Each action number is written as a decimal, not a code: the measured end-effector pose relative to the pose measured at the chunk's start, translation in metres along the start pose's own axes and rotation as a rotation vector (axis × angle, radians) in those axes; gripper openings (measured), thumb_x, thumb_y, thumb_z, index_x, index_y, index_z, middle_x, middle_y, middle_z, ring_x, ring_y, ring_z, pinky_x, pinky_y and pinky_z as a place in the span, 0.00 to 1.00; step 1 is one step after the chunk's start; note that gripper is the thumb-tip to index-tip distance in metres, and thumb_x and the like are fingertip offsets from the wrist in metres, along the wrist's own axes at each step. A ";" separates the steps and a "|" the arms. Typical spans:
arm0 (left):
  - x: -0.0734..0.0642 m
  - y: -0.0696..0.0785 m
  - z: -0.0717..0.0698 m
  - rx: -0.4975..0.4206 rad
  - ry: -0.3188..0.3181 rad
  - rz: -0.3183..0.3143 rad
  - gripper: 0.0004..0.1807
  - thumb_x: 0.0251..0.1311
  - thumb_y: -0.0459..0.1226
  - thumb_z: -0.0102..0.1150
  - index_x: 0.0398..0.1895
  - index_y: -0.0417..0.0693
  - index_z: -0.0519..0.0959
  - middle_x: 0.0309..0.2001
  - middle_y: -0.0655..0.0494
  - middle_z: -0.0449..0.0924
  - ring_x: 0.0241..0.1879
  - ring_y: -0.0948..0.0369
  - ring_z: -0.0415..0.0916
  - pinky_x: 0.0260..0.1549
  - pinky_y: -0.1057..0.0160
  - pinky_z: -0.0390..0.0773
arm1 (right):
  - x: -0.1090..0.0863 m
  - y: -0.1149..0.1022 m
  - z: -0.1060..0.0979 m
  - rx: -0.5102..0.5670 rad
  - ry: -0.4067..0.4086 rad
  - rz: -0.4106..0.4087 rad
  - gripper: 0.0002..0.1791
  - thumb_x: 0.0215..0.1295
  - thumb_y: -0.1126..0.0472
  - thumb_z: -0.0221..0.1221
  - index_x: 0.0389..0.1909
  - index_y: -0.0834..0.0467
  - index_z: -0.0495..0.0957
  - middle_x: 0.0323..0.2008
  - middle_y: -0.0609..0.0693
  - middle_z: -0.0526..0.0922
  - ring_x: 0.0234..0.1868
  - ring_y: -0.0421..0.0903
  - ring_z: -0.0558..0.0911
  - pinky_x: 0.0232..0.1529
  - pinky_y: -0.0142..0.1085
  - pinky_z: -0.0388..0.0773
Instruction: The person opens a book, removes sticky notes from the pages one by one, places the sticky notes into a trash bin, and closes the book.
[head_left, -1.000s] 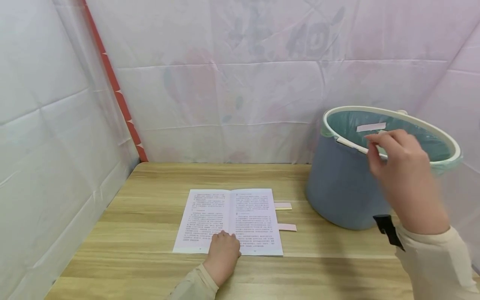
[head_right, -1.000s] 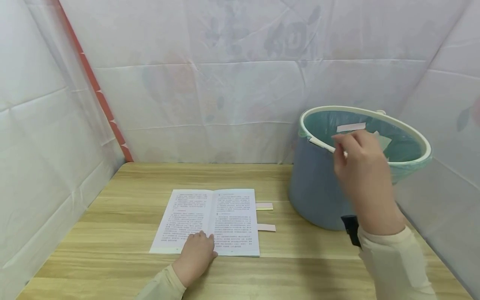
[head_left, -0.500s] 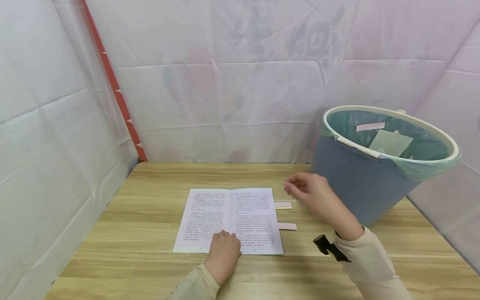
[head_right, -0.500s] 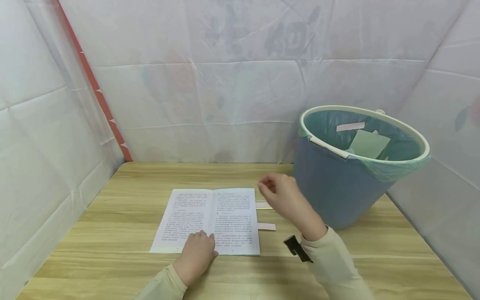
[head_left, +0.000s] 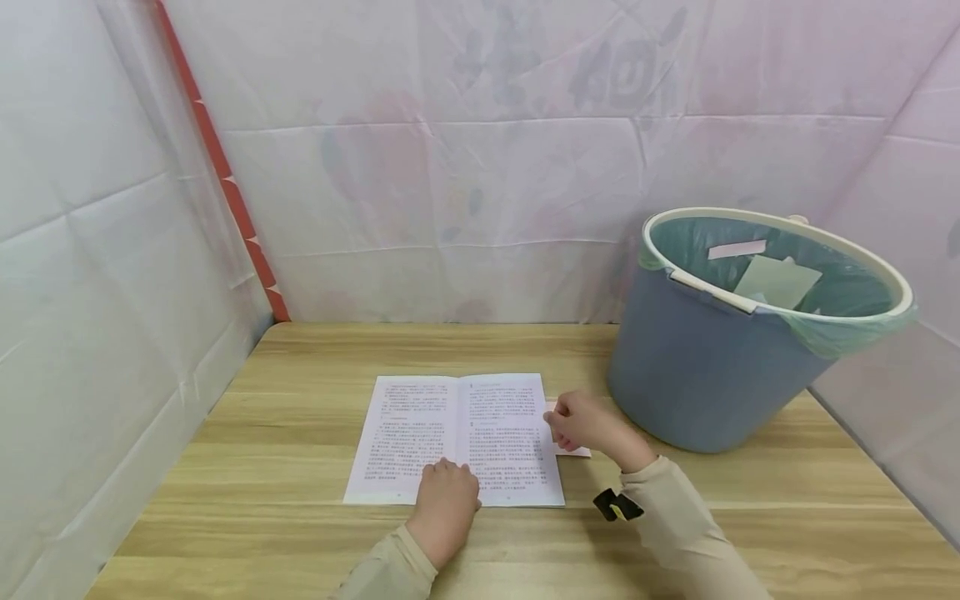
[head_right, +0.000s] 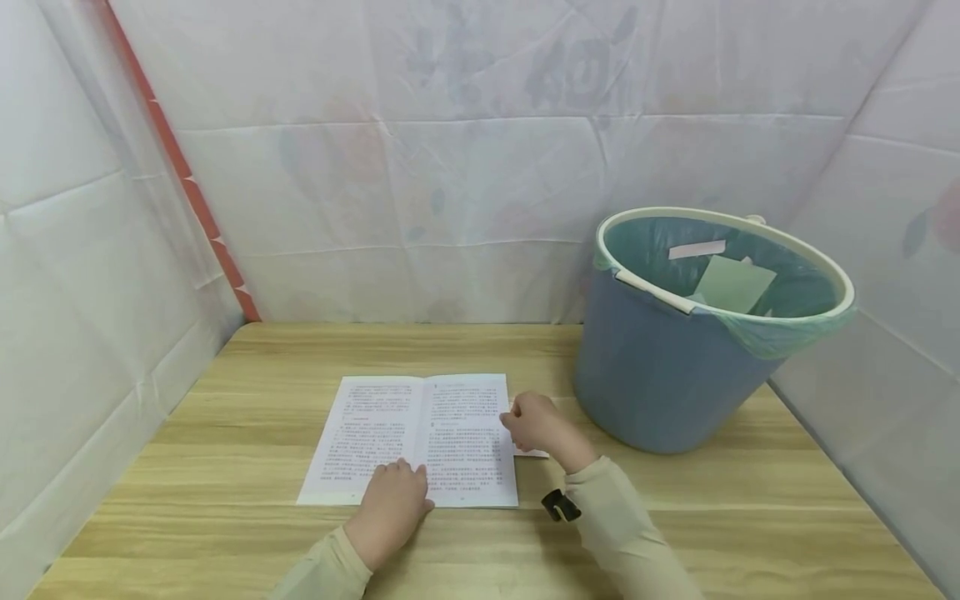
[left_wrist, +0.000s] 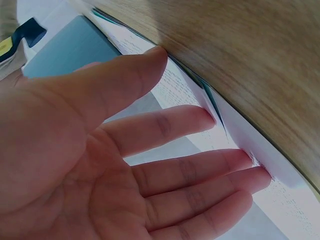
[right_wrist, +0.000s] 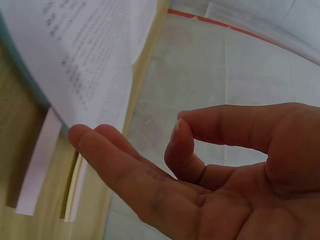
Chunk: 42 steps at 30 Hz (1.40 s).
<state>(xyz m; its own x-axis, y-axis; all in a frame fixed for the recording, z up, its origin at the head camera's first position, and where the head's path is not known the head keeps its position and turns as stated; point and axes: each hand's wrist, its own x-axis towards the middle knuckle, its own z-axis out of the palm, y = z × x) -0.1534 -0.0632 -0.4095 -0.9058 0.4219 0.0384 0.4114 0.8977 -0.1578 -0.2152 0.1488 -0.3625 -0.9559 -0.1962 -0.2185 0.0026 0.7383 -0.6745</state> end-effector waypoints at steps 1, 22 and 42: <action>0.000 0.000 0.000 -0.006 -0.002 -0.001 0.25 0.50 0.52 0.67 0.43 0.42 0.84 0.38 0.42 0.84 0.41 0.50 0.82 0.41 0.56 0.78 | 0.001 0.002 0.002 -0.017 0.005 0.017 0.12 0.68 0.66 0.54 0.23 0.64 0.70 0.22 0.56 0.78 0.22 0.46 0.78 0.27 0.36 0.79; 0.001 0.002 -0.002 -0.005 0.000 -0.013 0.25 0.49 0.52 0.68 0.41 0.41 0.84 0.33 0.44 0.83 0.36 0.52 0.81 0.37 0.58 0.76 | 0.004 0.012 0.012 0.040 0.101 0.008 0.11 0.65 0.65 0.58 0.26 0.63 0.68 0.21 0.52 0.73 0.21 0.44 0.76 0.24 0.32 0.75; 0.000 0.003 -0.028 -0.259 0.229 0.305 0.15 0.62 0.47 0.59 0.38 0.44 0.78 0.33 0.56 0.72 0.32 0.62 0.72 0.34 0.64 0.74 | 0.004 0.011 0.001 0.377 -0.071 -0.008 0.08 0.64 0.68 0.58 0.35 0.73 0.78 0.20 0.50 0.79 0.20 0.40 0.78 0.26 0.34 0.81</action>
<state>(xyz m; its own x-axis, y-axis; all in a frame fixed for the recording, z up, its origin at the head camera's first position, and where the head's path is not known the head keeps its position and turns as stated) -0.1488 -0.0567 -0.3824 -0.7058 0.6627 0.2503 0.6938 0.7181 0.0553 -0.2185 0.1551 -0.3717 -0.9335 -0.2556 -0.2515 0.1155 0.4497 -0.8857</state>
